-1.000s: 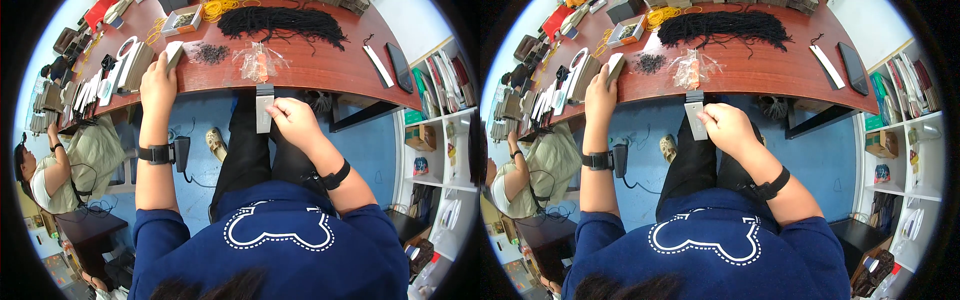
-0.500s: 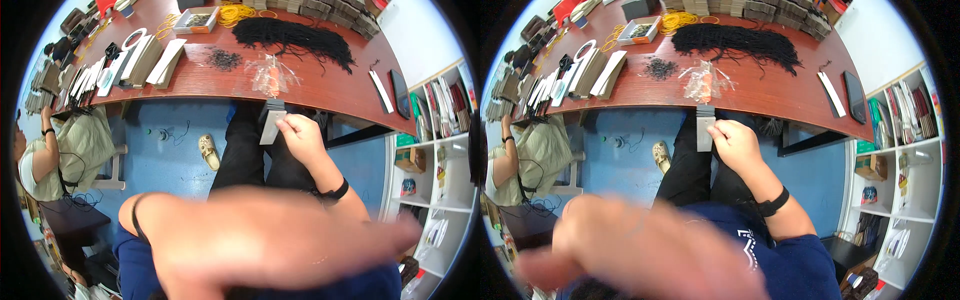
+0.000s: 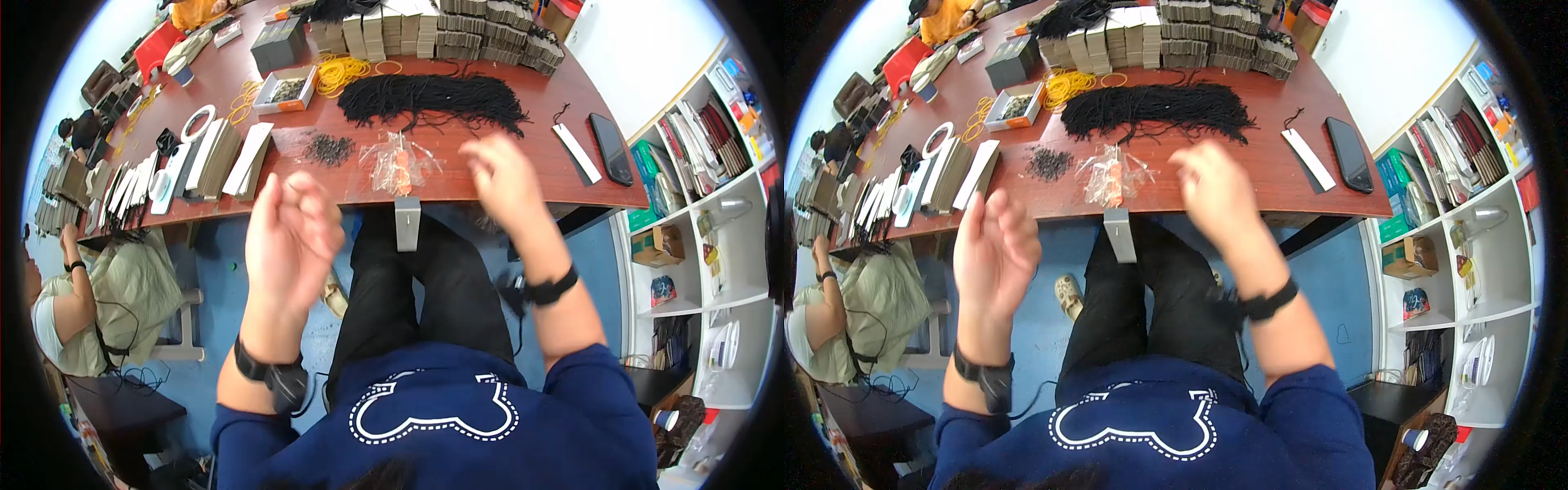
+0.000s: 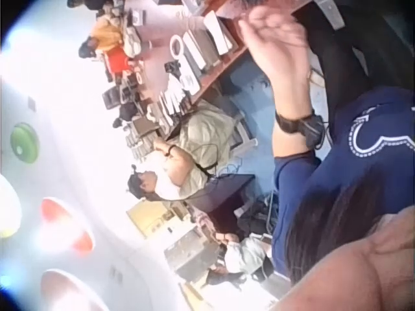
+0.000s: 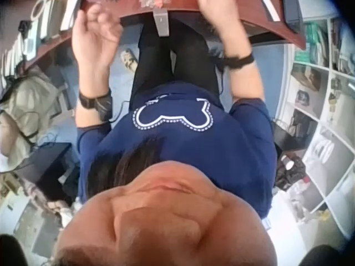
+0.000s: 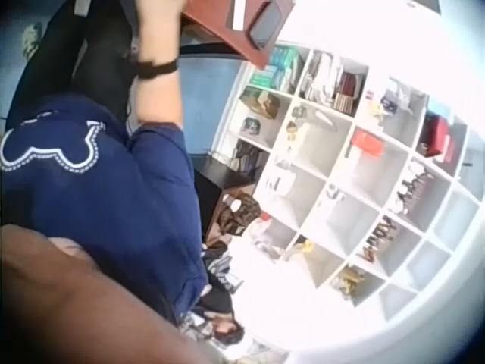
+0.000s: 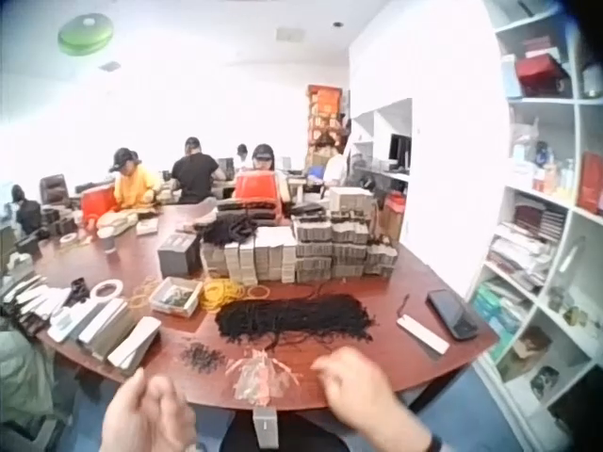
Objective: Thread string through a stack of product tags and bundle them.
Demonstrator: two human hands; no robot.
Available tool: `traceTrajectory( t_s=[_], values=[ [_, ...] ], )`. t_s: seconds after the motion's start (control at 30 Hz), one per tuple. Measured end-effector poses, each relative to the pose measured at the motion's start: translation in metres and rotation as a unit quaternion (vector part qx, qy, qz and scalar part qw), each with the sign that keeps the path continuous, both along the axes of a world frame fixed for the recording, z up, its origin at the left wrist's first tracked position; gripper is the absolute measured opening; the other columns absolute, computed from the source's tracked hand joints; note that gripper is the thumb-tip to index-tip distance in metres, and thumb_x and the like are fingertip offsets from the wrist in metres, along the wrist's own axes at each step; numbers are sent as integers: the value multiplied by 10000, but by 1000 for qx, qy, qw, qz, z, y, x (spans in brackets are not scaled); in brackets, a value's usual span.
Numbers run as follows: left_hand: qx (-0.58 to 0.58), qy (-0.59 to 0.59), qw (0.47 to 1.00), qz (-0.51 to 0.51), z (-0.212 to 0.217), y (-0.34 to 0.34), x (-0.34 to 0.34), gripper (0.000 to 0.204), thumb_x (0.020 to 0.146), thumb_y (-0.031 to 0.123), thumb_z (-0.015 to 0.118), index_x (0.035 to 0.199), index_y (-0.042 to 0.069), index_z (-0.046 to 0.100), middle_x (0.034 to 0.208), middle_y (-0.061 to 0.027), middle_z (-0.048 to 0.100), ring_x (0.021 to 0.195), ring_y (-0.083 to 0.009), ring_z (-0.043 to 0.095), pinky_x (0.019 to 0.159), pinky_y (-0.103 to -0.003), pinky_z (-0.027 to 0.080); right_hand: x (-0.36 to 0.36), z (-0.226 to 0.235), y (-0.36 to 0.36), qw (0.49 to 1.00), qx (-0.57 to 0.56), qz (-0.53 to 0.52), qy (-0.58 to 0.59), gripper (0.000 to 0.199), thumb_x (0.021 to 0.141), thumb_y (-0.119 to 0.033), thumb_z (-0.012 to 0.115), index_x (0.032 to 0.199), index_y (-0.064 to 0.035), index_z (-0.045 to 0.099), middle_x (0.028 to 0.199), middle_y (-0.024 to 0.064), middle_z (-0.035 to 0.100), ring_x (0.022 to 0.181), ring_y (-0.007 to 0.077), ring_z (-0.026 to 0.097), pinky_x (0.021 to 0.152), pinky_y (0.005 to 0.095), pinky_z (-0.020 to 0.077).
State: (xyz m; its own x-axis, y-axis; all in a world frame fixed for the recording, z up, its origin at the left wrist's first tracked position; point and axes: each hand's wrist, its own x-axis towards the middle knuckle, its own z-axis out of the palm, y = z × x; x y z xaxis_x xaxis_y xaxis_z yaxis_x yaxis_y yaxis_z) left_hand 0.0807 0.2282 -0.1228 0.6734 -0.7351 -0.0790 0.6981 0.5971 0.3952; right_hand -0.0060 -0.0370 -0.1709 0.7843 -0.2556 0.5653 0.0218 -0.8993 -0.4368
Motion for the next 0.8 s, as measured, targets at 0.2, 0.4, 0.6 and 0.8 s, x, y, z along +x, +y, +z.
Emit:
traceTrajectory(
  t_s=[0.2,0.4,0.6,0.8],
  values=[
    [-204,96,974,-11,-76,-21,61,331,950,308,343,905,39,530,725,-24,449,639,-138,421,581,-272,378,42,4,-64,966,-237,50,90,79,780,-84,571,790,-35,631,921,85,607,888,290,584,767,387,486],
    [-144,123,982,21,-67,-43,53,416,964,374,323,918,19,536,701,-15,473,600,-124,429,518,-242,377,43,1,-49,995,52,88,0,42,852,-47,522,873,-20,547,886,46,589,789,143,562,709,275,468],
    [171,-91,958,-213,-40,-89,10,345,948,369,459,1003,49,573,674,54,478,454,-27,339,380,-159,265,3,22,34,917,351,183,-44,32,902,-26,483,904,-30,515,805,1,559,727,59,510,669,206,431],
    [77,-93,981,-149,-23,-117,13,212,922,246,552,1022,60,564,724,48,498,549,-17,380,450,-141,299,-54,11,43,876,458,147,-28,28,911,-47,498,926,-33,517,764,2,551,678,50,505,614,190,430]
  ],
)
